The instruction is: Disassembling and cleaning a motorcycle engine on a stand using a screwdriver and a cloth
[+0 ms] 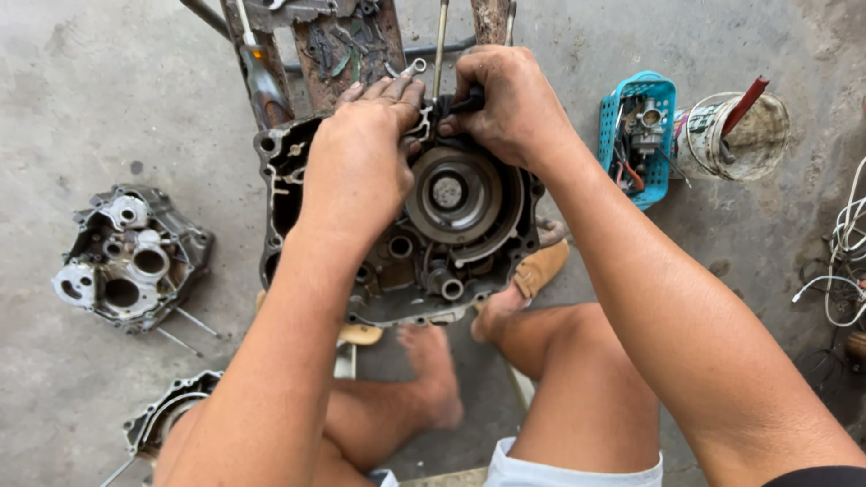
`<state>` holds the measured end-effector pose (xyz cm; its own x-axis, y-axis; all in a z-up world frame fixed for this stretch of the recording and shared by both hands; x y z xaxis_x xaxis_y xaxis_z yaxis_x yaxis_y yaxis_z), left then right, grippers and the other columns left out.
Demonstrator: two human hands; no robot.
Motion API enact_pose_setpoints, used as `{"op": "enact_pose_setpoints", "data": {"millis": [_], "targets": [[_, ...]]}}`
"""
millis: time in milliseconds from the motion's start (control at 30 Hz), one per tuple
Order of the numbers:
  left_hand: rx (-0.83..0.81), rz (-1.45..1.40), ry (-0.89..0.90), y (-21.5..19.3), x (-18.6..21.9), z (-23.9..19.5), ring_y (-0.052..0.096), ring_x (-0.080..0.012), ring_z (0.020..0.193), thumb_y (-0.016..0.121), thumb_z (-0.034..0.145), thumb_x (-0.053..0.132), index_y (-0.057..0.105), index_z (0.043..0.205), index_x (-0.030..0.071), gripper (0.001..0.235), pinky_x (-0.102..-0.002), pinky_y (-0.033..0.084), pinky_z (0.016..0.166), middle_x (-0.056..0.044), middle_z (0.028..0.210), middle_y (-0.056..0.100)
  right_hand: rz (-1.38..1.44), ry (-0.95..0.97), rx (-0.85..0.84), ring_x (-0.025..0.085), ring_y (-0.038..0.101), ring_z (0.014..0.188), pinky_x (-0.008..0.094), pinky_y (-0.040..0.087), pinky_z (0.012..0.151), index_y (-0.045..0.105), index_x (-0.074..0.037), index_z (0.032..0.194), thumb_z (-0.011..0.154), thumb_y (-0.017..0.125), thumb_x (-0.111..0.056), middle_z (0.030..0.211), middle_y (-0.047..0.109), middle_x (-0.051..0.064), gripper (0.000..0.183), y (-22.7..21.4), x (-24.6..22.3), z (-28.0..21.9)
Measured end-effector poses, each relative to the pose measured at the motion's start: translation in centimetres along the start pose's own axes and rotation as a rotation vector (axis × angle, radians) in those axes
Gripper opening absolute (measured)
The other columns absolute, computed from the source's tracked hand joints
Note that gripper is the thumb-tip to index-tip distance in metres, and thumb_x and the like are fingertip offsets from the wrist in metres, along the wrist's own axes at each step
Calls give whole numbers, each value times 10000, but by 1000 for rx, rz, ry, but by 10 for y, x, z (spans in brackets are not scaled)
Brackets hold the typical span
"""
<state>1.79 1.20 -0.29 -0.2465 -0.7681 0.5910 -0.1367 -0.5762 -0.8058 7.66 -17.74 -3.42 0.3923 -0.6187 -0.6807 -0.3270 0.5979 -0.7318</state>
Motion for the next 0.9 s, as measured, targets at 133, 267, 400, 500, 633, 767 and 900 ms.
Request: {"op": "enact_pose_setpoints", "data": {"millis": [133, 267, 400, 500, 633, 767, 900], "targets": [[9, 30, -8, 2, 1, 2, 619, -317, 1259, 674, 738, -2, 673, 1306, -37, 569, -423, 410, 1124, -166, 1384, 663, 112, 69, -16, 179, 509, 643, 307, 493, 629, 622, 14, 770, 641, 881, 42, 758, 647, 55, 291, -1, 9, -2], [-1, 15, -18, 2, 1, 0, 614, -323, 1264, 642, 732, -22, 666, 1306, -38, 574, -426, 405, 1131, -173, 1379, 661, 303, 120, 46, 118, 532, 701, 244, 512, 673, 615, -36, 804, 822, 918, 35, 840, 641, 27, 312, 0, 11, -2], [8, 0, 22, 4, -1, 1, 602, -335, 1273, 665, 755, 25, 652, 1310, -54, 560, -437, 409, 1110, -168, 1391, 656, 86, 203, -11, 124, 502, 595, 274, 487, 565, 627, -38, 723, 744, 964, -66, 719, 641, 6, 338, 6, 15, 2], [0, 18, -16, 0, 3, 1, 617, -322, 1265, 660, 747, -9, 669, 1301, -46, 555, -432, 415, 1120, -163, 1385, 660, 33, 237, -67, 139, 536, 601, 301, 528, 605, 654, -31, 763, 709, 913, -19, 722, 673, 12, 265, 3, 4, 6], [4, 14, -6, 4, 0, -1, 618, -322, 1256, 664, 759, 22, 665, 1304, -42, 549, -424, 419, 1106, -163, 1380, 664, 26, 258, -116, 141, 494, 603, 304, 484, 588, 658, -46, 786, 724, 872, -17, 702, 622, -12, 225, 5, 6, 5], [0, -23, -14, -2, 2, 1, 621, -310, 1255, 674, 750, 7, 673, 1299, -33, 550, -420, 406, 1126, -159, 1376, 665, -7, 208, -152, 162, 476, 591, 325, 473, 570, 647, -32, 784, 691, 839, 24, 685, 613, 4, 220, 3, 6, 7], [29, -47, 19, 3, -2, -1, 608, -321, 1266, 673, 732, 17, 653, 1316, -43, 587, -439, 402, 1120, -169, 1370, 670, 24, 172, -297, 172, 456, 617, 329, 478, 576, 587, -31, 749, 654, 754, 60, 697, 599, 19, 213, -2, 5, 12]]}}
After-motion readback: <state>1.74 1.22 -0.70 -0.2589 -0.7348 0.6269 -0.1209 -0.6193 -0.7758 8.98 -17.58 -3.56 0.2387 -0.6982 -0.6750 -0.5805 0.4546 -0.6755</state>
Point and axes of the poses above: each hand's wrist, its own z-axis towards the middle knuckle, its own y-axis out of the palm, x = y × z, the point moved 2 cm from there along z, towards the middle knuckle
